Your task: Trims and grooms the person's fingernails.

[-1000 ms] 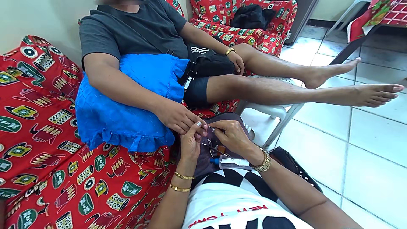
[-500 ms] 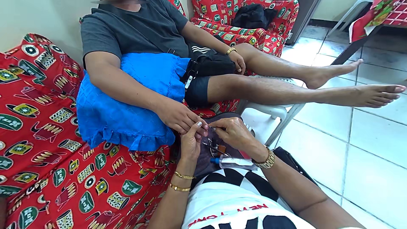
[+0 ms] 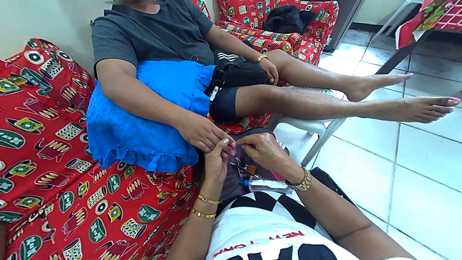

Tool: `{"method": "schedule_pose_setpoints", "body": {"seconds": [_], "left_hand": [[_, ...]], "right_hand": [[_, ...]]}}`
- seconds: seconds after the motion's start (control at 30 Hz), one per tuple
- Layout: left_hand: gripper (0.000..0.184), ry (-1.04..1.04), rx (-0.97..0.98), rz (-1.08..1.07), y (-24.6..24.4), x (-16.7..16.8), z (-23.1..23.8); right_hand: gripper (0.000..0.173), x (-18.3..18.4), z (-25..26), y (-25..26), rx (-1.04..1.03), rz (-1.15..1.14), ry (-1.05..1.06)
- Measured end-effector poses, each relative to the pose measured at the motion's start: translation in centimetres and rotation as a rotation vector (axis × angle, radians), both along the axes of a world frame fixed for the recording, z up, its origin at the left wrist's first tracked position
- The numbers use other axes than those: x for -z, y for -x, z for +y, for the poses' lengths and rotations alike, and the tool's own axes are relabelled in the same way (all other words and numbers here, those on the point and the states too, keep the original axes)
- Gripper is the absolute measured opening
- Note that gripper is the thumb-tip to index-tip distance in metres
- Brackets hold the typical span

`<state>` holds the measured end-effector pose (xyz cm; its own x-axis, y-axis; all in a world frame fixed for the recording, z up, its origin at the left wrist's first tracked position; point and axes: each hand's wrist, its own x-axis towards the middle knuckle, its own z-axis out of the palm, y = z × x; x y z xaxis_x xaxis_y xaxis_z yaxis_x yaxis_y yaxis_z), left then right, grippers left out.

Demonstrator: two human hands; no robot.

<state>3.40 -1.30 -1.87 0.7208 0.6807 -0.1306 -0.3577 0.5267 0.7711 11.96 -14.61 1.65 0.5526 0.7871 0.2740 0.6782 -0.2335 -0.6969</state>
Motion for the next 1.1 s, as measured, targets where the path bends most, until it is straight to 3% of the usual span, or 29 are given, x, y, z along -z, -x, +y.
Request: {"method": "schedule_pose_setpoints", "body": {"seconds": [0.23,1.1], "left_hand": [[0.03,0.003,-0.003,0.015,0.0,-0.1,-0.1],[0.029,-0.007,-0.01,0.022,0.1,-0.2,-0.1]], "right_hand": [[0.026,0.3,0.0,0.1,0.001,-0.118,-0.029],[0.024,1.2,0.5,0.2,-0.009,-0.132,-0.144]]}}
